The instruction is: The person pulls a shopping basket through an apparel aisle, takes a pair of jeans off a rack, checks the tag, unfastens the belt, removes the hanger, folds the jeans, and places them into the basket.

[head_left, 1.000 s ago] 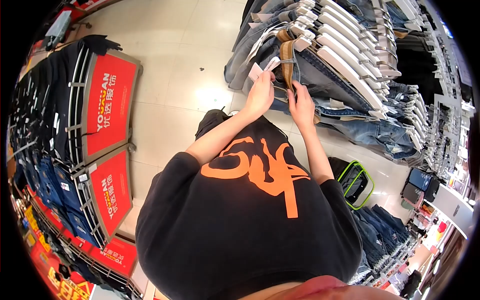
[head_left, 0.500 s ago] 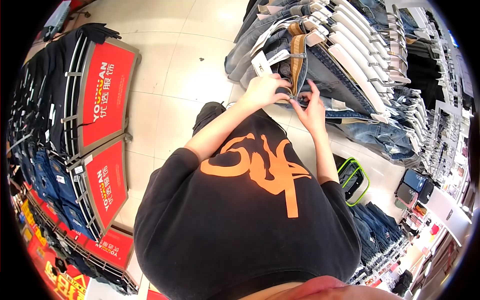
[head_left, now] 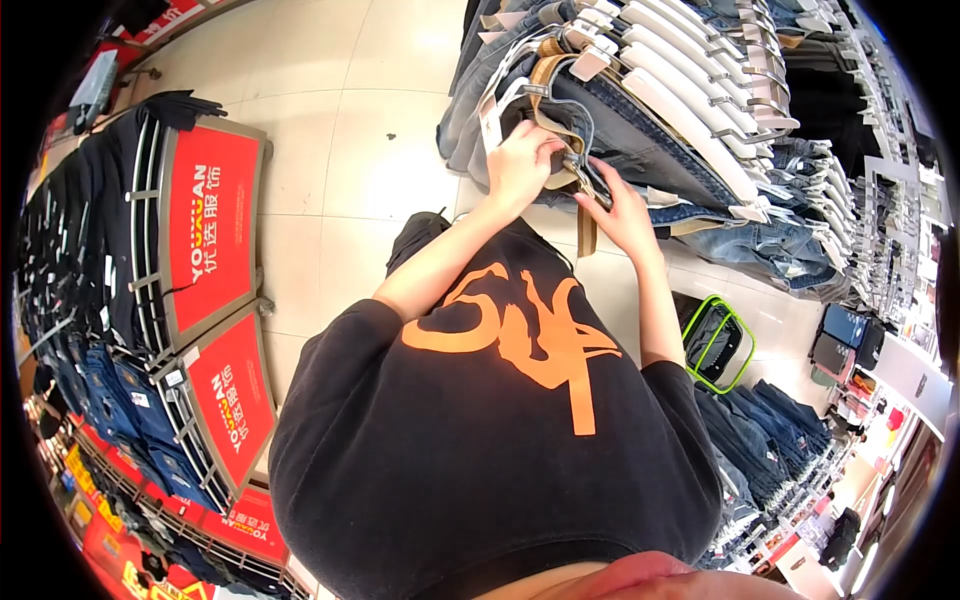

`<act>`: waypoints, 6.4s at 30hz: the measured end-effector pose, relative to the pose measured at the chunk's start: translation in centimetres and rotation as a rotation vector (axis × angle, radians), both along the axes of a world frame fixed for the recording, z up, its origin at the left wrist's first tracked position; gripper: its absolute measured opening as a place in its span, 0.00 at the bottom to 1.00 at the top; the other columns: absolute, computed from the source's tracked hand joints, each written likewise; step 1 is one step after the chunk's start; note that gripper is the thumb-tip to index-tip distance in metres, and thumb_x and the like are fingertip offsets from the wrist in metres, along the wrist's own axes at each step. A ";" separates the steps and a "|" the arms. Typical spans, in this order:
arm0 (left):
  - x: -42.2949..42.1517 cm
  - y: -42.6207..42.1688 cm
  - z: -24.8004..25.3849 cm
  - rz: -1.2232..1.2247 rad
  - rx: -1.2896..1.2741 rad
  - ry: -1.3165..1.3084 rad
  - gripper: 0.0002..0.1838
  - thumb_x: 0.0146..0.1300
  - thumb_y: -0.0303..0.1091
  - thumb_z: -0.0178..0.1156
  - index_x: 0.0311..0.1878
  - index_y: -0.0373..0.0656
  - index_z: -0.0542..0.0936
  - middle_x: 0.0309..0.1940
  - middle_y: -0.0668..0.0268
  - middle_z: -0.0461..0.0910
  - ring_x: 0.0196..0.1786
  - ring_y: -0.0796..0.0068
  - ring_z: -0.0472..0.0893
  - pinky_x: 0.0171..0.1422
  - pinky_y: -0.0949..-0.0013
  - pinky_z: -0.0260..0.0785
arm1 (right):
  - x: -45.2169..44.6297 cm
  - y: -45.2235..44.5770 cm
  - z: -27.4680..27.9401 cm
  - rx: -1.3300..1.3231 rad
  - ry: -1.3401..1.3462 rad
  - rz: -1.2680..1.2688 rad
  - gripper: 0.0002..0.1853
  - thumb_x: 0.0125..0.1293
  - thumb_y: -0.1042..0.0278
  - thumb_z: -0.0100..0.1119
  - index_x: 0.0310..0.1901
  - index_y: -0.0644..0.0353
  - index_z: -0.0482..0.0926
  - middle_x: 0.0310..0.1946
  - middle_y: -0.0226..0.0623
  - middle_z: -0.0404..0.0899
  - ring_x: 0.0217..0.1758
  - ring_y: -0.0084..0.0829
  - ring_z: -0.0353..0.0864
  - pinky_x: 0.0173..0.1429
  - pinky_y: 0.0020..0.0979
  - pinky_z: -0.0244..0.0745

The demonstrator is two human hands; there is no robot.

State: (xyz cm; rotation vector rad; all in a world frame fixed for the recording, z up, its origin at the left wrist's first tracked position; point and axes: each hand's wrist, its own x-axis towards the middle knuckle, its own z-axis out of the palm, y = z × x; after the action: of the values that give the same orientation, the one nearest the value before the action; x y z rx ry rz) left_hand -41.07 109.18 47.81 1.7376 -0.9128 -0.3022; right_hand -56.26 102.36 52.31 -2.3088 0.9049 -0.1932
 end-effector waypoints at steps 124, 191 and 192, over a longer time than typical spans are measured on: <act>-7.8 4.2 -7.6 -0.356 0.141 0.185 0.12 0.51 0.27 0.57 0.40 0.37 0.76 0.33 0.56 0.76 0.35 0.62 0.77 0.41 0.69 0.69 | -5.3 1.2 -4.1 1.268 -0.821 -0.203 0.18 0.62 0.74 0.48 0.52 0.69 0.62 0.51 0.46 0.69 0.53 0.34 0.71 0.59 0.36 0.66; -18.0 1.0 -5.2 0.089 0.058 0.778 0.12 0.55 0.38 0.56 0.32 0.36 0.73 0.27 0.66 0.75 0.31 0.77 0.72 0.36 0.73 0.64 | -8.4 -4.1 -2.5 -0.390 -0.234 0.604 0.10 0.55 0.62 0.56 0.34 0.57 0.69 0.19 0.42 0.74 0.25 0.43 0.75 0.27 0.40 0.66; -18.0 1.0 -5.0 0.103 0.096 0.720 0.13 0.54 0.38 0.57 0.31 0.36 0.73 0.27 0.64 0.75 0.31 0.76 0.73 0.36 0.73 0.65 | -8.4 -4.1 -2.6 -0.404 -0.238 0.620 0.10 0.55 0.62 0.57 0.34 0.57 0.69 0.19 0.42 0.74 0.24 0.43 0.75 0.27 0.40 0.66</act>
State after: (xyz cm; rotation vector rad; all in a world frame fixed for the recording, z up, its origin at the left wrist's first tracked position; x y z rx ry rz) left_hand -59.05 110.16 42.80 1.5751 -0.2865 -0.8456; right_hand -64.69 98.24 49.70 -2.7380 0.0039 -0.3967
